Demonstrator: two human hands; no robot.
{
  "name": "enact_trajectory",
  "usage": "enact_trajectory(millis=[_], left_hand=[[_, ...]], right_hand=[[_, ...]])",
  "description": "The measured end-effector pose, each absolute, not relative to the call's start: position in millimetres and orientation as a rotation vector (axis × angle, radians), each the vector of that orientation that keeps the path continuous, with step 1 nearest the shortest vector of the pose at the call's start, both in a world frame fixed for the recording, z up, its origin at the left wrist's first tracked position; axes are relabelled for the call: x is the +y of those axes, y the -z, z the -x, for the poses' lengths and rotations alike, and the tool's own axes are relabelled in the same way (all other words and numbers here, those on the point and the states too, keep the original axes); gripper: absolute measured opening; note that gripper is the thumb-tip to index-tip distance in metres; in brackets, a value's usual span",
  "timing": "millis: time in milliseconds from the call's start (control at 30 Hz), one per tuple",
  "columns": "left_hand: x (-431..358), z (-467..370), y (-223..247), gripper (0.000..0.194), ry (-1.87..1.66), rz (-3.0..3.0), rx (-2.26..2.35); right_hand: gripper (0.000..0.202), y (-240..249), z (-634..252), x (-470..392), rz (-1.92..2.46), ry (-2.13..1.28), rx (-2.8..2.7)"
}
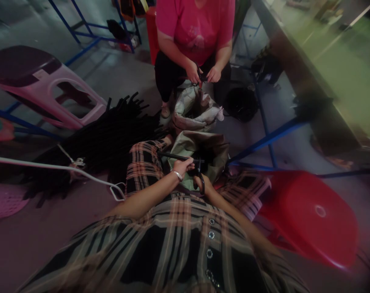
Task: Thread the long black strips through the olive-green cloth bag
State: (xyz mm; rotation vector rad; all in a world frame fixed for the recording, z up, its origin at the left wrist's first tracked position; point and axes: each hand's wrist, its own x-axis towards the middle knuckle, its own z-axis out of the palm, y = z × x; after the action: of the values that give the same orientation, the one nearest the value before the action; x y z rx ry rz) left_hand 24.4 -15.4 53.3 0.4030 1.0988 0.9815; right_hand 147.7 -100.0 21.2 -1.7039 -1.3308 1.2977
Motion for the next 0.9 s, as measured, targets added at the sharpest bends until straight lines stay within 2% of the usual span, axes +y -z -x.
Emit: enact_trajectory(millis=[533,900], left_hand=[[-17,-26,-59,0.025,-0.954,-0.454,1.094],[-12,-24,-59,0.025,-0.943,-0.410,1.131]], right_hand=[[0.021,-29,-146,-100,1.713,-1.306,-1.287],[0.028,-21,-147,-104,1.768,-1.155,-1.357]])
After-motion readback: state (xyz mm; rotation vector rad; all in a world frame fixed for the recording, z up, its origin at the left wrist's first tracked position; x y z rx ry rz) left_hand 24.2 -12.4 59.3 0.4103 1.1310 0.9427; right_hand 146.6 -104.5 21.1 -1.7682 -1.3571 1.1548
